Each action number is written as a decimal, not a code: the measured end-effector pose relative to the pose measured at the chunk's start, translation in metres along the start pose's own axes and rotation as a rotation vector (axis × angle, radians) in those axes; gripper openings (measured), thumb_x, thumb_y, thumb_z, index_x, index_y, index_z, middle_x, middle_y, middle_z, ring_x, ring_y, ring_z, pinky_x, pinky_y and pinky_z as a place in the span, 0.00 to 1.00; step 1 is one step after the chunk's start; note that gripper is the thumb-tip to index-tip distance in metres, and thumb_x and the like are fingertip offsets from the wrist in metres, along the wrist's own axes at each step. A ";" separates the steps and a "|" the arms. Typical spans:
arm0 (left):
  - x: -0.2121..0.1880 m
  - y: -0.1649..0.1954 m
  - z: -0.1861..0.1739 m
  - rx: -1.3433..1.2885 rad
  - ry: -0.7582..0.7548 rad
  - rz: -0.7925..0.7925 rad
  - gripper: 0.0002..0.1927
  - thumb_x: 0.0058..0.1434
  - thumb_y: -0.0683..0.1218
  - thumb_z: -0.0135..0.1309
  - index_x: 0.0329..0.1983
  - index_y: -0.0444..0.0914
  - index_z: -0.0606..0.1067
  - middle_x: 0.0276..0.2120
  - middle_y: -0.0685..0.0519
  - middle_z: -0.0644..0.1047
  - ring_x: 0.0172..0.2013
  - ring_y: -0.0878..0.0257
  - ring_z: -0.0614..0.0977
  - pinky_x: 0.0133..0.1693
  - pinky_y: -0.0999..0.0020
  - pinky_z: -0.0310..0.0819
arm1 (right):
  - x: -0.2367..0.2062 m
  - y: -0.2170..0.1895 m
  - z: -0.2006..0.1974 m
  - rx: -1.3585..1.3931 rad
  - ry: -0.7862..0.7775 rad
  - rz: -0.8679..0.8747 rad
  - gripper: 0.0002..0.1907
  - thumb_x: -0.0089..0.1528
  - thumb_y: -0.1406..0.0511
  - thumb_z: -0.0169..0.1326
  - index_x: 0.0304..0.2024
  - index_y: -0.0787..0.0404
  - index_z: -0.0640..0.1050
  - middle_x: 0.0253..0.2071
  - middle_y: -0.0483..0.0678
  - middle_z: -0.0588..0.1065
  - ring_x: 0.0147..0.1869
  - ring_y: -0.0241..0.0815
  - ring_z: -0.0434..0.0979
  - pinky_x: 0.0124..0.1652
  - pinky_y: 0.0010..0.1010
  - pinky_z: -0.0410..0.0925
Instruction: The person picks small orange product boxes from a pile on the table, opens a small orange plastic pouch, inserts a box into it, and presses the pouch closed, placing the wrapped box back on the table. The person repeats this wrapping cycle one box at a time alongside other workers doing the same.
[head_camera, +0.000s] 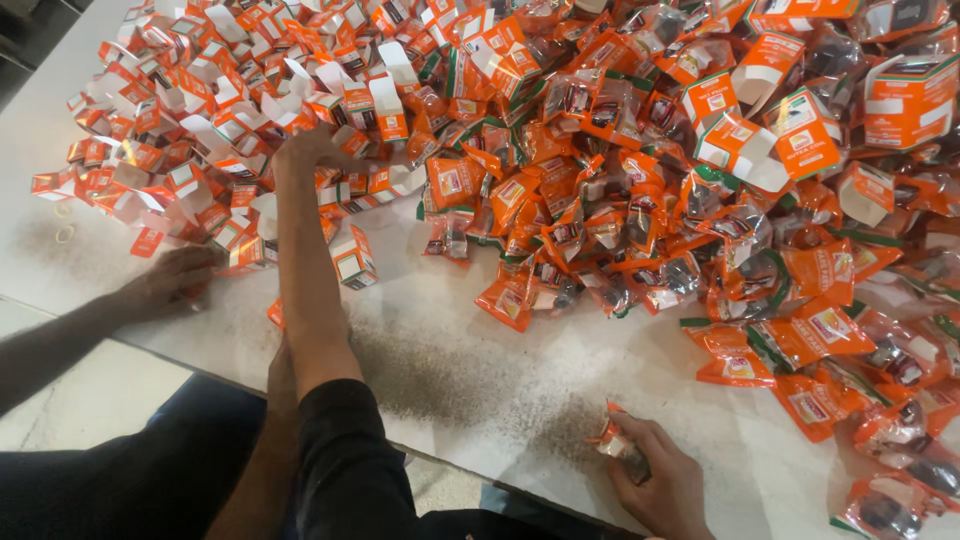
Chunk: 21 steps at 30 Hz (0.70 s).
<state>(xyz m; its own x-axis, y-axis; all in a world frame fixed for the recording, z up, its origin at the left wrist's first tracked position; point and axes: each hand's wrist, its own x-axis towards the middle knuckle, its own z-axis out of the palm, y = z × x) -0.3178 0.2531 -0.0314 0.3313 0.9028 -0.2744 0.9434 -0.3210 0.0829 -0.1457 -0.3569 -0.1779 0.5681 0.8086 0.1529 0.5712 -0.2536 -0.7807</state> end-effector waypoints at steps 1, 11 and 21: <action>-0.003 0.002 0.001 0.028 -0.028 0.005 0.62 0.35 0.73 0.70 0.71 0.42 0.65 0.64 0.43 0.72 0.64 0.42 0.71 0.62 0.43 0.66 | -0.001 -0.002 -0.002 -0.008 -0.001 0.006 0.29 0.46 0.67 0.64 0.51 0.48 0.79 0.46 0.41 0.81 0.40 0.43 0.84 0.34 0.31 0.75; -0.030 0.029 0.035 0.313 -0.231 0.374 0.61 0.33 0.74 0.69 0.70 0.43 0.66 0.65 0.45 0.72 0.63 0.45 0.74 0.59 0.48 0.69 | -0.008 -0.015 -0.015 -0.034 -0.004 -0.061 0.28 0.48 0.66 0.64 0.53 0.48 0.79 0.48 0.44 0.80 0.45 0.50 0.83 0.39 0.37 0.75; -0.097 0.033 0.070 -0.027 -0.182 0.489 0.68 0.36 0.74 0.63 0.76 0.36 0.57 0.62 0.37 0.74 0.62 0.45 0.77 0.61 0.53 0.72 | -0.019 -0.020 -0.019 -0.040 -0.009 -0.071 0.26 0.50 0.66 0.64 0.53 0.48 0.78 0.46 0.44 0.80 0.42 0.48 0.83 0.39 0.36 0.75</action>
<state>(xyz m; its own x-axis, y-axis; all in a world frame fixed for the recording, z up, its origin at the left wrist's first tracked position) -0.3199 0.1355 -0.0693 0.7278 0.5839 -0.3596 0.6799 -0.6830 0.2669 -0.1571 -0.3772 -0.1538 0.5206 0.8297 0.2014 0.6327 -0.2164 -0.7435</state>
